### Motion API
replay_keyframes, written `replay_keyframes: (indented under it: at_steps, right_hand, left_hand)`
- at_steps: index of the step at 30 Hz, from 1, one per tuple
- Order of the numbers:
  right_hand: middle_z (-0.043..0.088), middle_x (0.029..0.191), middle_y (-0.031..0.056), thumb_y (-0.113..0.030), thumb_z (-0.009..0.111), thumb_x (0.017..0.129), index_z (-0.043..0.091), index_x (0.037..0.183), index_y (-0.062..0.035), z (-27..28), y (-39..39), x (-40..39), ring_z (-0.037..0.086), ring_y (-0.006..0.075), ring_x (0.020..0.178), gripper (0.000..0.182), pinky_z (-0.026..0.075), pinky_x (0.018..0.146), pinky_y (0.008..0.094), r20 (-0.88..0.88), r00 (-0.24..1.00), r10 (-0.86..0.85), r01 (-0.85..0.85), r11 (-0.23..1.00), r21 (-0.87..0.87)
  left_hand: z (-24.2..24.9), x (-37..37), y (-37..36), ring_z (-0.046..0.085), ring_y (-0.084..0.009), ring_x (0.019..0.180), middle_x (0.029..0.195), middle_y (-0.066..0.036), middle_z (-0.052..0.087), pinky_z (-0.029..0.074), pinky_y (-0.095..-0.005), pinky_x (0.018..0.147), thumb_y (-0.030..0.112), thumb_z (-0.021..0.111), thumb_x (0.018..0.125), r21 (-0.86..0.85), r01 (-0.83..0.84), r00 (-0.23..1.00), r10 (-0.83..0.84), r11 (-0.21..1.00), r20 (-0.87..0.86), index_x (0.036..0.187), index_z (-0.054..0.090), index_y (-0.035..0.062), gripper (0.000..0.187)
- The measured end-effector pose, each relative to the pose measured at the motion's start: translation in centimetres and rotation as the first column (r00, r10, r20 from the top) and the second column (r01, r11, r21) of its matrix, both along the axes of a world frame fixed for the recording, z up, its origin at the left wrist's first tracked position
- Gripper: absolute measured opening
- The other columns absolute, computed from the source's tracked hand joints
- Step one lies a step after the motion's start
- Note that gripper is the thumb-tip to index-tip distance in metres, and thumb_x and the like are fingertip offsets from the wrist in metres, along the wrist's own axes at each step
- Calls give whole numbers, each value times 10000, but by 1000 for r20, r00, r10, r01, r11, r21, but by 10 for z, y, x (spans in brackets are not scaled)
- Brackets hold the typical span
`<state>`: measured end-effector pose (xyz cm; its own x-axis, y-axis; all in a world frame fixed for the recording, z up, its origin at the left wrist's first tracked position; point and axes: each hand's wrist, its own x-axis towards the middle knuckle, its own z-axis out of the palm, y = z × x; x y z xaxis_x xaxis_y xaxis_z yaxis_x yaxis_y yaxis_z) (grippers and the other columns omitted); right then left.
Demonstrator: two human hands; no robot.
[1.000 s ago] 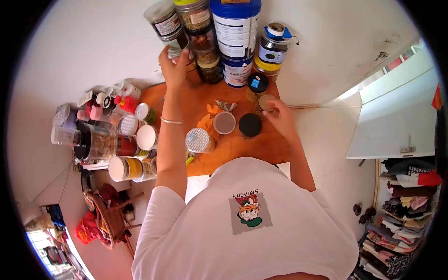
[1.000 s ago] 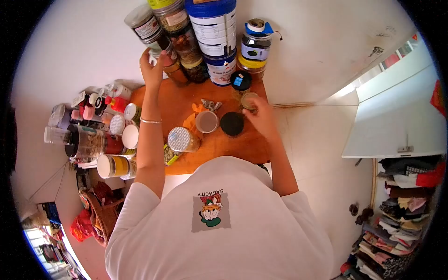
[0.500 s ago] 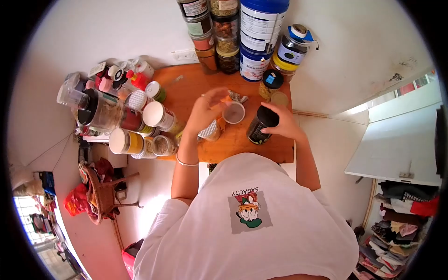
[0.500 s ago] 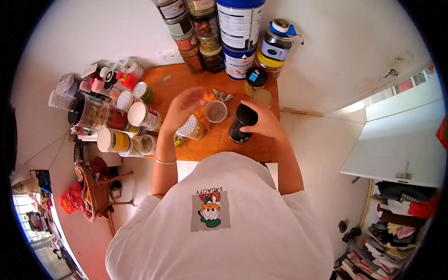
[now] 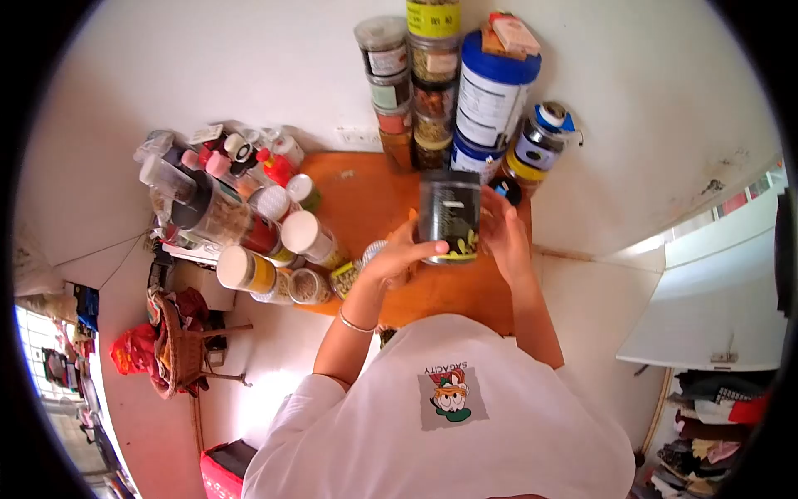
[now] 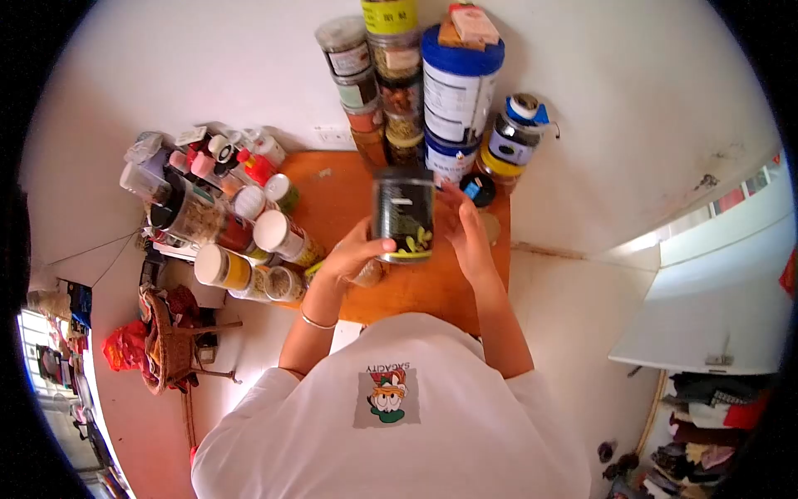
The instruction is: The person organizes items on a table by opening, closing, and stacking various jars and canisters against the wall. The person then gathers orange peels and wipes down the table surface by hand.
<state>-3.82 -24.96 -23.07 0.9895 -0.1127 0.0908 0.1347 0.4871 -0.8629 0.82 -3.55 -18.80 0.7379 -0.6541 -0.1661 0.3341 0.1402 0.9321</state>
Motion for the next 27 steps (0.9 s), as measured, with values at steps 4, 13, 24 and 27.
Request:
replay_keyframes:
  at_steps: [4, 13, 24, 27]
  right_hand:
    - [546, 1306, 124, -526, 440, 993, 466, 1364, -45, -1, 1, -3, 572, 213, 1141, 608, 448, 972, 345, -15, 999, 45, -47, 984, -170]
    - [652, 1145, 130, -468, 449, 1008, 586, 1209, 22, -12, -1, -5, 625, 212, 1052, 547, 480, 930, 336, -103, 994, -44, 6, 940, -341]
    - [680, 1085, 113, -451, 494, 997, 619, 1169, 1, -37, -11, -12, 640, 173, 981, 500, 485, 858, 285, -226, 959, -171, 107, 957, -271]
    - [682, 1077, 106, -447, 501, 995, 622, 1169, -2, -30, -5, -11, 639, 166, 969, 493, 482, 858, 286, -236, 955, -178, 110, 955, -274]
  left_hand:
    - [70, 46, 20, 589, -215, 1095, 1205, -134, 604, 478, -351, 960, 157, 868, 686, -79, -369, 883, 376, 926, 280, 1335, 418, -39, 813]
    - [152, 235, -4, 641, -187, 972, 1091, -136, 644, 526, -313, 857, 210, 894, 683, -487, -548, 271, 695, 680, 666, 1200, 498, -68, 708]
    - [118, 285, -29, 637, -267, 1056, 1196, -202, 602, 519, -368, 910, 240, 898, 666, -342, -466, 195, 472, 816, 860, 1365, 303, -37, 958]
    - [112, 286, -32, 637, -274, 1059, 1190, -212, 605, 511, -367, 913, 254, 888, 679, -334, -485, 209, 478, 808, 853, 1352, 303, -56, 945]
